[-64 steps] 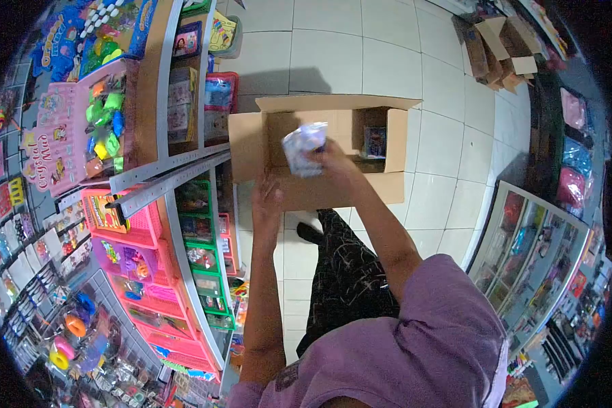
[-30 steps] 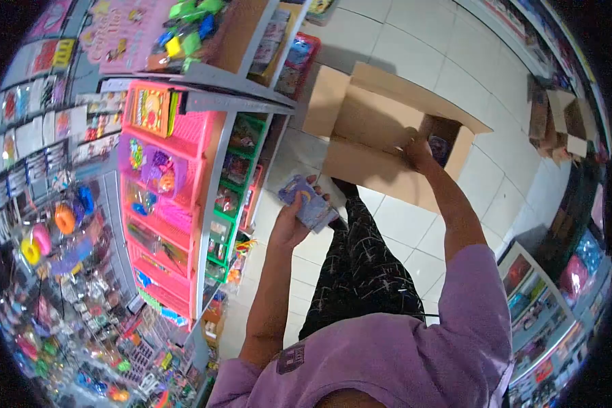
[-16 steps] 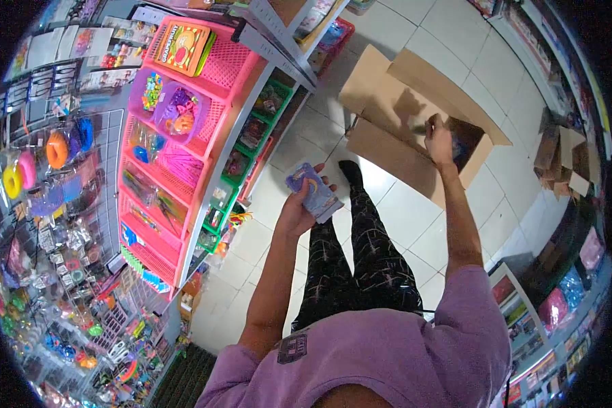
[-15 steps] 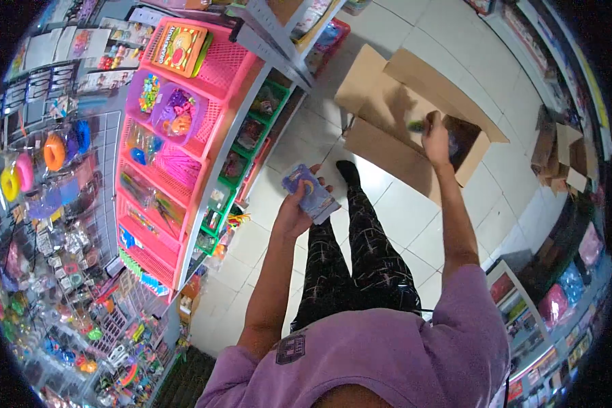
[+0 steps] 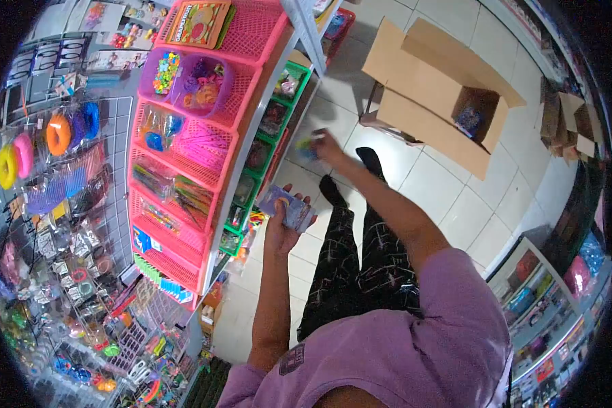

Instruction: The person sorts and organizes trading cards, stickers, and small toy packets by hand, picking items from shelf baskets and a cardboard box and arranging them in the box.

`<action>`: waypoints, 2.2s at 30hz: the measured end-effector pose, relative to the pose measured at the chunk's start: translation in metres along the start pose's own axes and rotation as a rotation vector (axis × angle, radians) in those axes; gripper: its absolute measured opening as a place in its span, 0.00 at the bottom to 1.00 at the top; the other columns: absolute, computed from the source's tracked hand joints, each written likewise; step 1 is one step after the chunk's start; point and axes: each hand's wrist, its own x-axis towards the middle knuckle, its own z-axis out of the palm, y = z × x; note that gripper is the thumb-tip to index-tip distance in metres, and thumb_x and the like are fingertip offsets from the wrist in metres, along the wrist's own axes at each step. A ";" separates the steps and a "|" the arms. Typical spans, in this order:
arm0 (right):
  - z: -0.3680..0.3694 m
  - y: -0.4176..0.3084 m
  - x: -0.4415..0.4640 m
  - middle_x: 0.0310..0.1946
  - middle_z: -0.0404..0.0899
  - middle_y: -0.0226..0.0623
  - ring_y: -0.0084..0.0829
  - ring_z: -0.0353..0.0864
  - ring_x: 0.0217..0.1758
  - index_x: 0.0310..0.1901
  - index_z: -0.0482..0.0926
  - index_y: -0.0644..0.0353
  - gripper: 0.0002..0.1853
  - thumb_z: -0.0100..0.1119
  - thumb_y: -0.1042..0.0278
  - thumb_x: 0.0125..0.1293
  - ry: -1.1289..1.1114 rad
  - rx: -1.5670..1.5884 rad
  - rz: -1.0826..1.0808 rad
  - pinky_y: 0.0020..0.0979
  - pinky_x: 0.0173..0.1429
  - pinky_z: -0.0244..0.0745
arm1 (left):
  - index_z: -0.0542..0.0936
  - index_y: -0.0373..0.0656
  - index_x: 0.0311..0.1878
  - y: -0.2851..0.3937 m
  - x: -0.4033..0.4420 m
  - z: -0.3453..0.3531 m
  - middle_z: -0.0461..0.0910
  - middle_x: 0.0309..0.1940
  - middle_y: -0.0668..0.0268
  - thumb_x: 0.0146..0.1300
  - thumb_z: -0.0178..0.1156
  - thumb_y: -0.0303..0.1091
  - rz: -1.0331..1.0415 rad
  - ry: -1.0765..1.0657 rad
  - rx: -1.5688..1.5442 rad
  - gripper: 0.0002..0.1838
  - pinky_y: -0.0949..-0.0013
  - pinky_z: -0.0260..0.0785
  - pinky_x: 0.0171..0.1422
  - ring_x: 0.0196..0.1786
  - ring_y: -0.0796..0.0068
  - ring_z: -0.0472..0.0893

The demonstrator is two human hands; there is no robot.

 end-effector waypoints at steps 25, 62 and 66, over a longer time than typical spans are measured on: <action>-0.037 -0.046 -0.092 0.49 0.79 0.39 0.28 0.79 0.49 0.61 0.69 0.60 0.23 0.55 0.59 0.68 -0.091 0.190 0.010 0.29 0.55 0.72 | 0.65 0.46 0.62 -0.024 0.099 -0.042 0.73 0.55 0.59 0.66 0.55 0.26 0.083 0.165 0.093 0.22 0.48 0.76 0.52 0.55 0.59 0.77; -0.068 -0.035 -0.087 0.30 0.82 0.37 0.23 0.77 0.33 0.42 0.79 0.67 0.15 0.63 0.62 0.62 0.250 0.116 -0.105 0.28 0.40 0.72 | 0.66 0.41 0.61 -0.041 0.123 -0.022 0.75 0.54 0.56 0.65 0.55 0.24 -0.004 0.171 0.297 0.21 0.51 0.78 0.53 0.53 0.58 0.79; -0.071 -0.050 -0.094 0.30 0.82 0.37 0.23 0.77 0.33 0.39 0.80 0.66 0.15 0.64 0.61 0.62 0.132 0.013 -0.097 0.29 0.40 0.73 | 0.69 0.41 0.58 -0.043 0.120 -0.019 0.77 0.51 0.59 0.63 0.58 0.25 0.025 0.209 0.385 0.20 0.55 0.79 0.52 0.51 0.62 0.80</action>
